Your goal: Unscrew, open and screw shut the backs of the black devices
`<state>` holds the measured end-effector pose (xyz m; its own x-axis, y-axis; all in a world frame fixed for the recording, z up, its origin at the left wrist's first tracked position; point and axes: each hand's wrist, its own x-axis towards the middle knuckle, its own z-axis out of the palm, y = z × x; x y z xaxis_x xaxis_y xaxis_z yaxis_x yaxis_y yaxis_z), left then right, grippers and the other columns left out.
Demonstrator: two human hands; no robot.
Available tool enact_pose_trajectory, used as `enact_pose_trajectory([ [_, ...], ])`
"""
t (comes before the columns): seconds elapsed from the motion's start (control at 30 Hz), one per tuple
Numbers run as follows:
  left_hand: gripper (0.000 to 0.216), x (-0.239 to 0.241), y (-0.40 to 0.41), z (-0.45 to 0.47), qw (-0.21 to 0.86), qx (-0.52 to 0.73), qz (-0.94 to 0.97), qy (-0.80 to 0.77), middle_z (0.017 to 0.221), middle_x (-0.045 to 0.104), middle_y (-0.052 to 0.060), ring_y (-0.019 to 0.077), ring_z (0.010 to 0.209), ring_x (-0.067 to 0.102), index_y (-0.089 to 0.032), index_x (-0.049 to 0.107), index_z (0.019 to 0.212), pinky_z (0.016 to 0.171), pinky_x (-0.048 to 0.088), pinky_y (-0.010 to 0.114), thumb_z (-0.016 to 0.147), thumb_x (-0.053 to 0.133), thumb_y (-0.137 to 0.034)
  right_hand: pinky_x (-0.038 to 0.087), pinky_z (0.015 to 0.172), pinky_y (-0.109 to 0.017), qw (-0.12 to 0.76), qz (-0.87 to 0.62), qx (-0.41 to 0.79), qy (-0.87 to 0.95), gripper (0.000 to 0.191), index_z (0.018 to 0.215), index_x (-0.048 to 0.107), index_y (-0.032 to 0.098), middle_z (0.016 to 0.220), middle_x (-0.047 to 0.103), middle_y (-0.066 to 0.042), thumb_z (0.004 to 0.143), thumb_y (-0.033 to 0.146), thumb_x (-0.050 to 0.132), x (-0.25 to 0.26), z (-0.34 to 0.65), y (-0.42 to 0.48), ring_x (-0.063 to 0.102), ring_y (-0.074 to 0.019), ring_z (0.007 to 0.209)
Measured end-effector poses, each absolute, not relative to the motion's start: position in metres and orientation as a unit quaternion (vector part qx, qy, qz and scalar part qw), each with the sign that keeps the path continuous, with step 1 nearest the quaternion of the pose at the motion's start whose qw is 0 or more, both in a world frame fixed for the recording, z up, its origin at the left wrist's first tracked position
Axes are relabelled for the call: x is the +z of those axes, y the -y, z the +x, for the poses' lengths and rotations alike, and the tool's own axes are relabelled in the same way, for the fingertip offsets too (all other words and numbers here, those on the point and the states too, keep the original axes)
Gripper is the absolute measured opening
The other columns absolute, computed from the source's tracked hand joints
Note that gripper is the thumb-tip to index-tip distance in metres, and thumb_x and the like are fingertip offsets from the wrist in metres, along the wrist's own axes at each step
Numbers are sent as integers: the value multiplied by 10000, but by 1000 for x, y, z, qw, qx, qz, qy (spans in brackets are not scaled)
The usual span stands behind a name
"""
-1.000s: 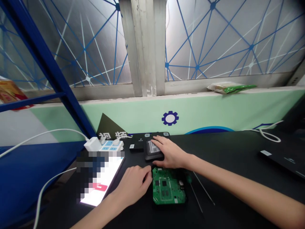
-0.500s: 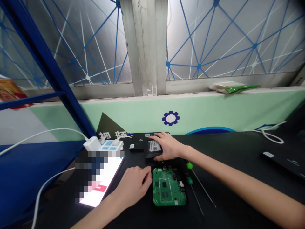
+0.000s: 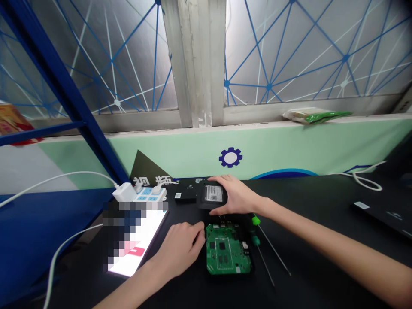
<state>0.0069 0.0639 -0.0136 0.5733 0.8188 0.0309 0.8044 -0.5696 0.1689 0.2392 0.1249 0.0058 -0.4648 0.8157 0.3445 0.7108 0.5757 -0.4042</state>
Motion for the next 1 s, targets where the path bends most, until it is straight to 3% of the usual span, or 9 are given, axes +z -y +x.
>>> enact_pose_trajectory([
  [0.47, 281, -14, -65, 4, 54, 50, 881, -467, 578, 548, -13, 174, 521, 549, -217, 491, 741, 501, 167, 301, 993, 368, -239, 446, 1010, -490, 316, -456, 163, 816, 890, 1396, 428, 273, 1295, 512, -98, 621, 391, 849, -12, 275, -29, 472, -306, 1191],
  [1.0, 222, -12, -67, 6, 12, 19, 859, -511, 609, 579, 15, 217, 584, 615, -213, 525, 768, 499, 158, 307, 961, 421, -243, 438, 1021, -517, 257, -433, 189, 843, 958, 1450, 434, 229, 1349, 506, -139, 633, 563, 808, -21, 246, -19, 476, -333, 1211],
])
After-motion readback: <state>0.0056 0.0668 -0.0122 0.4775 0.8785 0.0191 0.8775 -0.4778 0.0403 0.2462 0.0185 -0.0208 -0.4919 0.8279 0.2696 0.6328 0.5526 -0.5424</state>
